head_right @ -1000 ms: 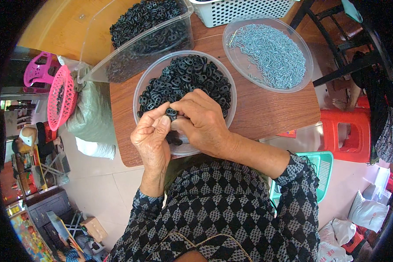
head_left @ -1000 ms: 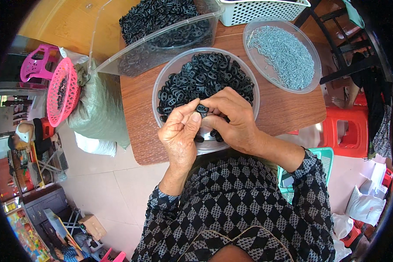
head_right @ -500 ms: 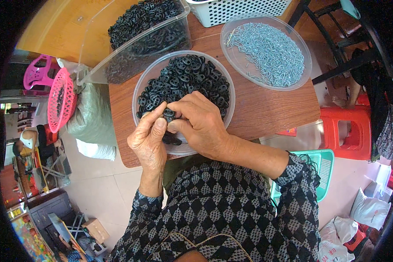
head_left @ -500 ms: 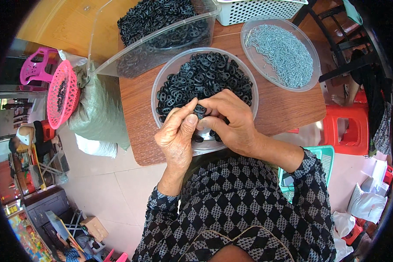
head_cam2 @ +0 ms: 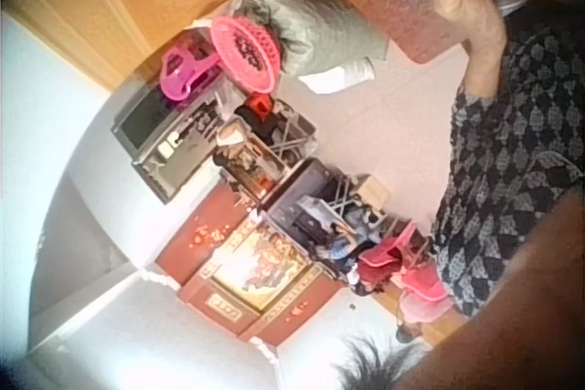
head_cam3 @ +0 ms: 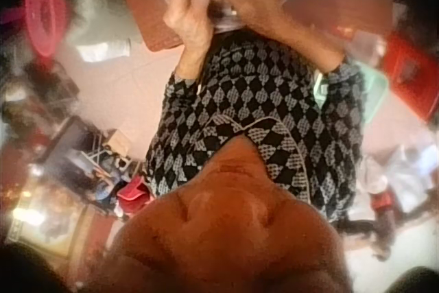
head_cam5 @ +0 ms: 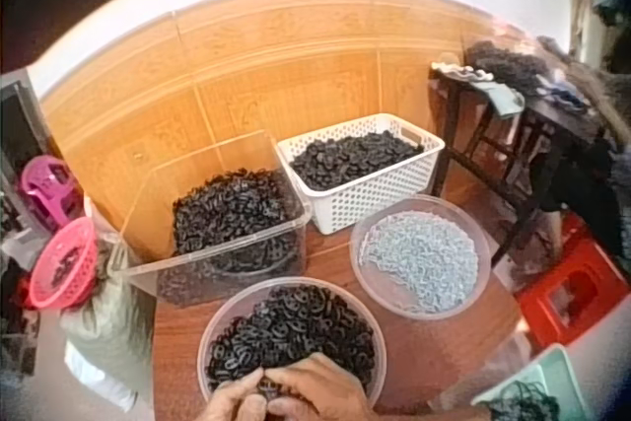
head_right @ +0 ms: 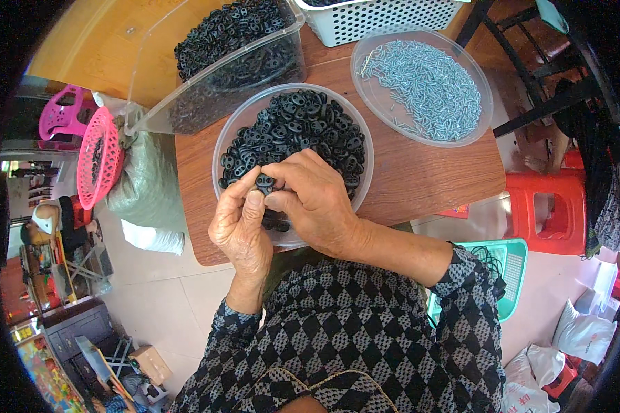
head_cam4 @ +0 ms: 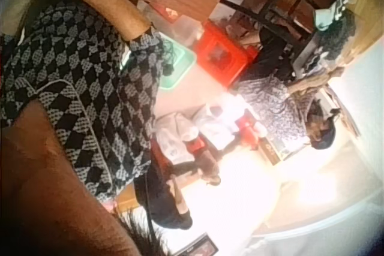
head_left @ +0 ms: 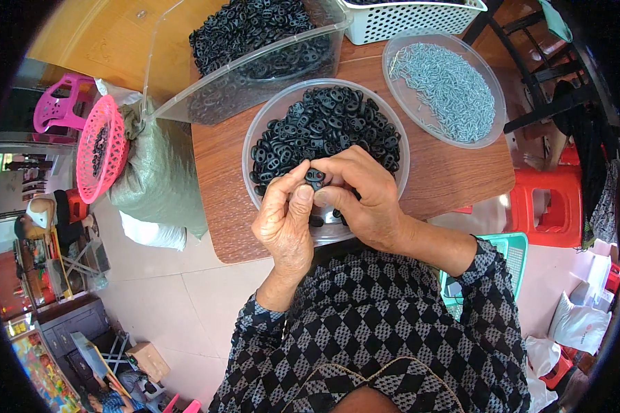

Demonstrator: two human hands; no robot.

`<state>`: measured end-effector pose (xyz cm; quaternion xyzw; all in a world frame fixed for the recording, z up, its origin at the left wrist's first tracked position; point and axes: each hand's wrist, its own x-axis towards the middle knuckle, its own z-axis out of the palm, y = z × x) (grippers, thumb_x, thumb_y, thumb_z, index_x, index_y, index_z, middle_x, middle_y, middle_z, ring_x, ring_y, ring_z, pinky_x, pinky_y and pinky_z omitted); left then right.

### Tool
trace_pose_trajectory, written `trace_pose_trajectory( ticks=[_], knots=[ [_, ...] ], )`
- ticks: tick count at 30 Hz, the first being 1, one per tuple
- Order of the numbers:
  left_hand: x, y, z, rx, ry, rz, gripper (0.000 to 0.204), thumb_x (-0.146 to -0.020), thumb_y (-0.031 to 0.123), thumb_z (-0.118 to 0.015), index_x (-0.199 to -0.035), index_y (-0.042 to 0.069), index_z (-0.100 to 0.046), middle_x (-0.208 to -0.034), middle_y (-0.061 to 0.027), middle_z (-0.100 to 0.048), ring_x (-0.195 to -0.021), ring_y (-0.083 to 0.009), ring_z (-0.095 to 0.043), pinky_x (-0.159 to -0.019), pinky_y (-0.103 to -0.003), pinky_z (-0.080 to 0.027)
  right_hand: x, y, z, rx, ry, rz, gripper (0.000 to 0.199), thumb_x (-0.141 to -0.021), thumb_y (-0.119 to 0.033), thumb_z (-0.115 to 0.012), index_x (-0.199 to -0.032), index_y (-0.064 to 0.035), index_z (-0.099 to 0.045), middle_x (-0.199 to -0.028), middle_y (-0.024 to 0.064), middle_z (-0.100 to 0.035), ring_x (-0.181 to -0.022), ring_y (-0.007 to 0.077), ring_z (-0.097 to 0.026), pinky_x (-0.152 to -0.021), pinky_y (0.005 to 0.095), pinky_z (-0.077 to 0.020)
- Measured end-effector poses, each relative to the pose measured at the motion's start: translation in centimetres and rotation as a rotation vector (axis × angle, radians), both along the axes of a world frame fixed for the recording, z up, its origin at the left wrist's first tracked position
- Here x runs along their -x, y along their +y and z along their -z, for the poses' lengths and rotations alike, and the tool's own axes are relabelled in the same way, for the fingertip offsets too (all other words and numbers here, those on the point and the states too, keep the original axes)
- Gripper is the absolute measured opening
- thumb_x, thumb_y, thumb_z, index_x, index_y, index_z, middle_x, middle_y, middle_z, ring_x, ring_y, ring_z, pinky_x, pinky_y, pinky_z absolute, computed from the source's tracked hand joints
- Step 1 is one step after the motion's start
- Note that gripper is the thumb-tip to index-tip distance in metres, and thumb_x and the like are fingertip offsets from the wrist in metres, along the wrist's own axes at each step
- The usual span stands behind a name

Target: The person repeatedly picks a black plastic hair clip from a bowl and a metal spring from a tray, then inserts the spring into the clip by hand. The assembled clips are placed back into the same bowl. The process is continuous and repetitive throughout the clip.

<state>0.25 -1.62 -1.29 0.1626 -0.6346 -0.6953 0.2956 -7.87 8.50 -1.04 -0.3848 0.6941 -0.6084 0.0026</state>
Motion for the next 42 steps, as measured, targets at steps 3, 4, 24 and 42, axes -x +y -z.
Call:
trace_pose_trajectory(
  ticks=[3, 4, 24, 42],
  knots=[
    [0.0, 0.4, 0.0, -0.024, 0.043, -0.021, 0.023, -0.085, 0.004, -0.061, -0.106, -0.005, -0.060, -0.104, -0.0115, -0.062, -0.093, -0.0129, -0.057, -0.081, -0.025, -0.047, 0.0, -0.1, -0.1, 0.002, 0.028, -0.005, 0.028, -0.071, -0.003, -0.064, -0.098, 0.0013, -0.058, -0.077, 0.0098, -0.054, -0.070, 0.0236, -0.051, -0.063, 0.0336, -0.0431],
    [0.0, 0.5, 0.0, -0.028, 0.051, -0.025, 0.023, -0.085, 0.005, -0.061, -0.106, -0.005, -0.060, -0.105, -0.0119, -0.062, -0.094, -0.0134, -0.057, -0.082, -0.025, -0.047, 0.0, -0.1, -0.1, 0.004, 0.034, -0.003, 0.028, -0.071, -0.002, -0.064, -0.098, 0.0016, -0.058, -0.077, 0.0100, -0.054, -0.070, 0.0236, -0.051, -0.063, 0.0337, -0.0430],
    [0.2, 0.4, -0.2, -0.048, 0.050, -0.020, 0.024, -0.085, 0.007, -0.062, -0.104, -0.006, -0.059, -0.103, -0.0106, -0.061, -0.090, -0.0125, -0.057, -0.079, -0.024, -0.048, 0.1, -0.1, 0.1, -0.001, 0.127, 0.024, 0.027, -0.072, -0.005, -0.065, -0.097, 0.0007, -0.057, -0.081, 0.0112, -0.055, -0.072, 0.0255, -0.052, -0.062, 0.0341, -0.0429],
    [0.1, 1.4, 0.3, 0.082, 0.079, -0.086, 0.024, -0.087, 0.012, -0.060, -0.104, -0.005, -0.058, -0.101, -0.0094, -0.061, -0.086, -0.0102, -0.056, -0.079, -0.024, -0.047, -0.1, -0.1, 0.0, 0.057, 0.216, 0.032, 0.031, -0.066, 0.001, -0.065, -0.096, 0.0032, -0.054, -0.081, 0.0121, -0.054, -0.070, 0.0270, -0.051, -0.060, 0.0351, -0.0418]
  ],
)
